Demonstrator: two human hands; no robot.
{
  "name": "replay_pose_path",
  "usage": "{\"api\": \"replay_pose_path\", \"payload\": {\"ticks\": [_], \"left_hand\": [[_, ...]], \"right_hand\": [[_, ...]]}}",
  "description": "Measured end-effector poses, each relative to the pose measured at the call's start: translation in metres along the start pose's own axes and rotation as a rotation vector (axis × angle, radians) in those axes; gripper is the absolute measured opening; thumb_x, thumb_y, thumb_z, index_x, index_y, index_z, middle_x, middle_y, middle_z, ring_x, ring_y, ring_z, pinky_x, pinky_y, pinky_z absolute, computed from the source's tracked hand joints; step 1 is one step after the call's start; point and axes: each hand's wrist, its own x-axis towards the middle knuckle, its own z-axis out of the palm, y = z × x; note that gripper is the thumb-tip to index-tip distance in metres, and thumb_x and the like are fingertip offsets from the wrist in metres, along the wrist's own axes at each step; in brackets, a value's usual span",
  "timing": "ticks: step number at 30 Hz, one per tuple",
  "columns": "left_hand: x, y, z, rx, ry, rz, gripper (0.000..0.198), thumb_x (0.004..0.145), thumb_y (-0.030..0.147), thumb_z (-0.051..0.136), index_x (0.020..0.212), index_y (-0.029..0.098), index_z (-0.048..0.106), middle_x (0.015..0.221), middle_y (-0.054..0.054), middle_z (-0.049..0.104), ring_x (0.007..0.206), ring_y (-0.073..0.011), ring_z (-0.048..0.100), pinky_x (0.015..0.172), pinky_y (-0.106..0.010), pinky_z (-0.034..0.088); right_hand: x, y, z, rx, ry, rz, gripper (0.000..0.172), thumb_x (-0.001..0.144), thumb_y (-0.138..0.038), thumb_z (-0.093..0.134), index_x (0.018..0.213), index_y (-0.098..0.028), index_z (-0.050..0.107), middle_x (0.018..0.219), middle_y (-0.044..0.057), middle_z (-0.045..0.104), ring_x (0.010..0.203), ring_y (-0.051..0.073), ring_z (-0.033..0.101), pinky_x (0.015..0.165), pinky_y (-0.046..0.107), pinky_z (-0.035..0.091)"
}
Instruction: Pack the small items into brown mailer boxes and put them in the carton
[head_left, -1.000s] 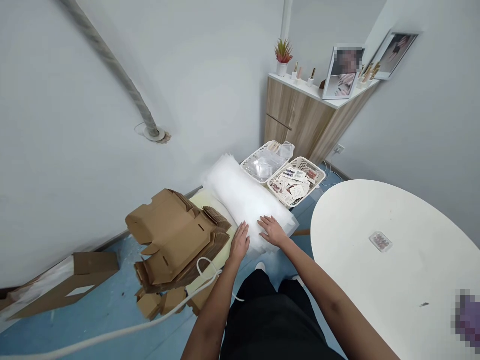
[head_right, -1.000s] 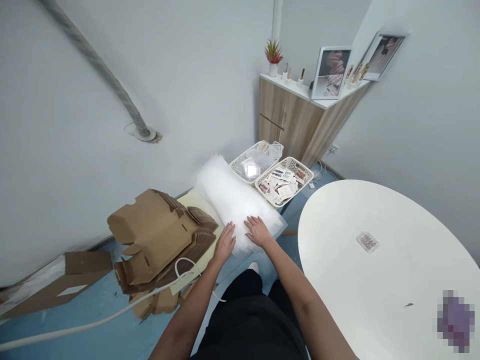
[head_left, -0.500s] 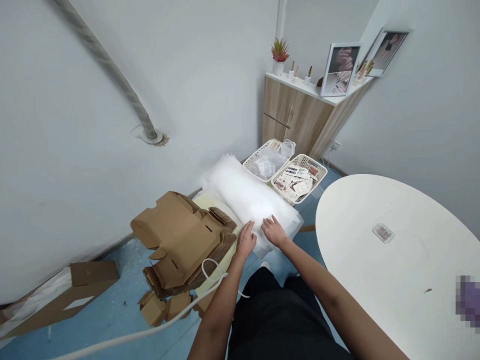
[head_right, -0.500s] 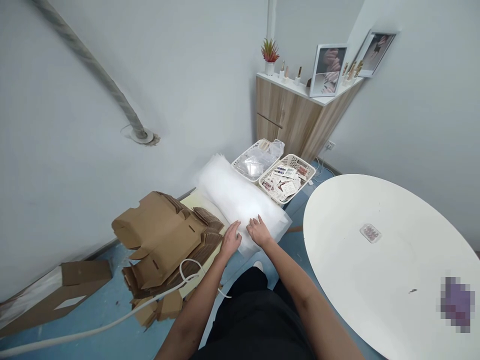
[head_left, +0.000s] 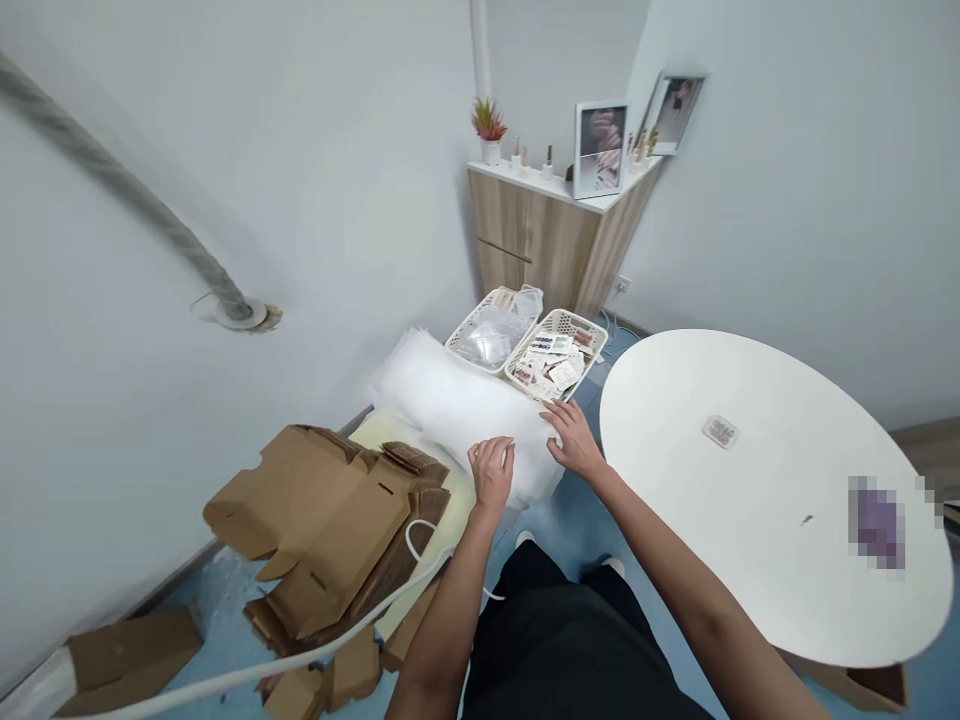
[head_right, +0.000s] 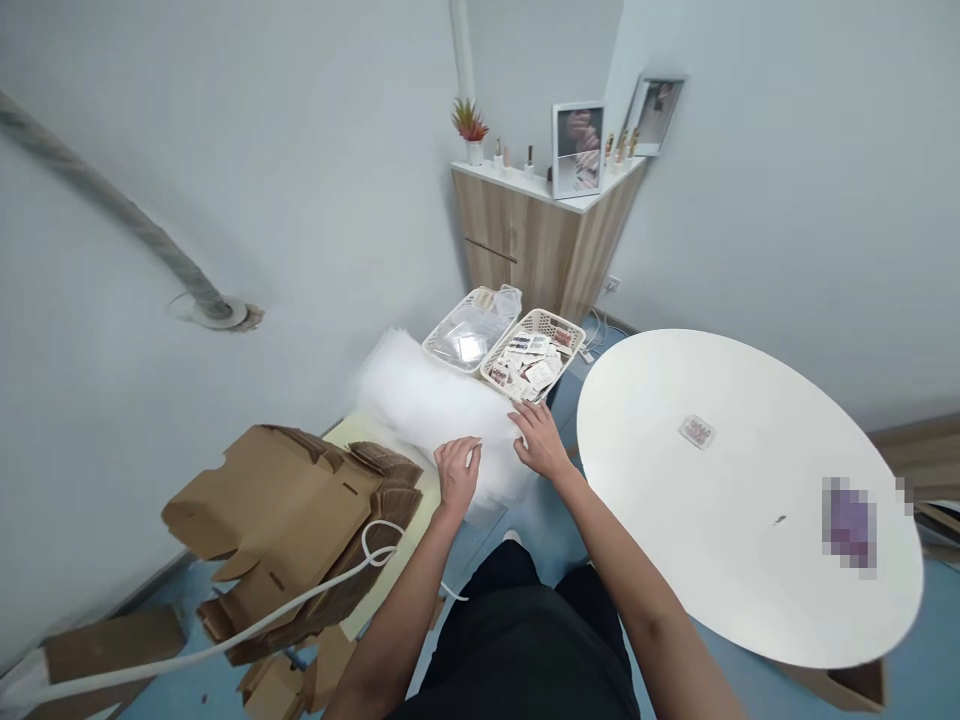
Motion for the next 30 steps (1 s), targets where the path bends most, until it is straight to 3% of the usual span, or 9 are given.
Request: {"api": "replay_pose_path", "payload": {"ticks": [3, 6, 11, 14, 18, 21, 23, 26, 30], "left_hand": [[0.007, 0.037, 0.02, -0.079, -0.07, 0.1, 0.026, 0.099, 0.028, 0.039, 0.101, 0.021, 0.064, 0.099, -0.007, 0.07, 0.094, -0.0198, 0.063, 0.087, -0.035, 0.043], [0.008, 0.08, 0.054, -0.176, -0.154, 0.101, 0.03, 0.099, 0.034, 0.038, 0.091, 0.02, 0.063, 0.088, -0.006, 0.067, 0.08, -0.0167, 0.063, 0.074, -0.028, 0.046], [-0.003, 0.161, 0.127, -0.421, -0.357, 0.056, 0.03, 0.096, 0.039, 0.042, 0.084, 0.02, 0.063, 0.08, -0.005, 0.066, 0.073, -0.0155, 0.063, 0.066, -0.025, 0.048], [-0.016, 0.209, 0.169, -0.483, -0.471, -0.027, 0.03, 0.094, 0.039, 0.046, 0.08, 0.02, 0.064, 0.072, -0.003, 0.066, 0.069, -0.0154, 0.064, 0.065, -0.026, 0.049], [-0.035, 0.258, 0.216, -0.524, -0.63, -0.027, 0.035, 0.095, 0.04, 0.041, 0.082, 0.02, 0.066, 0.07, -0.002, 0.068, 0.07, -0.0161, 0.067, 0.067, -0.028, 0.052], [-0.051, 0.275, 0.247, -0.491, -0.689, 0.153, 0.033, 0.096, 0.039, 0.042, 0.104, 0.02, 0.067, 0.106, -0.008, 0.071, 0.102, -0.0203, 0.066, 0.087, -0.034, 0.053], [-0.061, 0.275, 0.266, -0.378, -0.693, 0.288, 0.037, 0.095, 0.036, 0.043, 0.123, 0.02, 0.06, 0.135, -0.011, 0.058, 0.127, -0.0234, 0.053, 0.104, -0.042, 0.045], [-0.075, 0.263, 0.29, -0.117, -0.704, 0.413, 0.045, 0.095, 0.034, 0.044, 0.138, 0.022, 0.048, 0.153, -0.013, 0.037, 0.143, -0.0292, 0.029, 0.113, -0.056, 0.029], [-0.089, 0.243, 0.309, 0.139, -0.708, 0.461, 0.062, 0.09, 0.044, 0.052, 0.147, 0.027, 0.036, 0.16, -0.012, 0.02, 0.147, -0.0366, 0.014, 0.112, -0.069, 0.013]], "right_hand": [[-0.03, 0.029, -0.019, 0.024, 0.23, 0.264, 0.051, 0.085, -0.02, 0.046, 0.136, -0.02, 0.045, 0.146, 0.013, 0.044, 0.136, 0.029, 0.036, 0.113, 0.054, 0.027], [-0.075, 0.054, -0.03, 0.167, 0.41, 0.551, 0.054, 0.089, -0.026, 0.046, 0.141, -0.018, 0.037, 0.142, 0.017, 0.045, 0.126, 0.028, 0.049, 0.104, 0.05, 0.041], [-0.164, 0.081, -0.042, 0.592, 0.171, 0.685, 0.069, 0.078, -0.028, 0.062, 0.141, -0.024, 0.037, 0.14, 0.015, 0.05, 0.118, 0.026, 0.057, 0.093, 0.045, 0.05], [-0.211, 0.095, -0.054, 0.762, 0.167, 0.755, 0.075, 0.073, -0.028, 0.069, 0.141, -0.026, 0.039, 0.138, 0.015, 0.054, 0.118, 0.026, 0.058, 0.088, 0.042, 0.052], [-0.262, 0.129, -0.079, 0.762, 0.276, 0.935, 0.037, 0.083, -0.037, 0.056, 0.115, -0.02, 0.062, 0.094, 0.008, 0.071, 0.088, 0.021, 0.067, 0.077, 0.038, 0.055], [-0.291, 0.165, -0.099, 0.699, 0.363, 1.084, 0.029, 0.083, -0.039, 0.048, 0.086, -0.017, 0.067, 0.064, 0.001, 0.063, 0.063, 0.017, 0.062, 0.066, 0.033, 0.054], [-0.304, 0.191, -0.109, 0.664, 0.366, 1.128, 0.026, 0.08, -0.036, 0.049, 0.08, -0.017, 0.066, 0.059, -0.001, 0.061, 0.057, 0.015, 0.059, 0.062, 0.03, 0.053], [-0.311, 0.225, -0.12, 0.593, 0.291, 1.131, 0.024, 0.079, -0.029, 0.046, 0.082, -0.018, 0.067, 0.062, 0.0, 0.064, 0.058, 0.016, 0.062, 0.061, 0.03, 0.053], [-0.3, 0.261, -0.125, 0.495, 0.183, 1.035, 0.026, 0.081, -0.022, 0.043, 0.086, -0.02, 0.069, 0.079, 0.003, 0.072, 0.071, 0.017, 0.068, 0.07, 0.031, 0.055]]}}
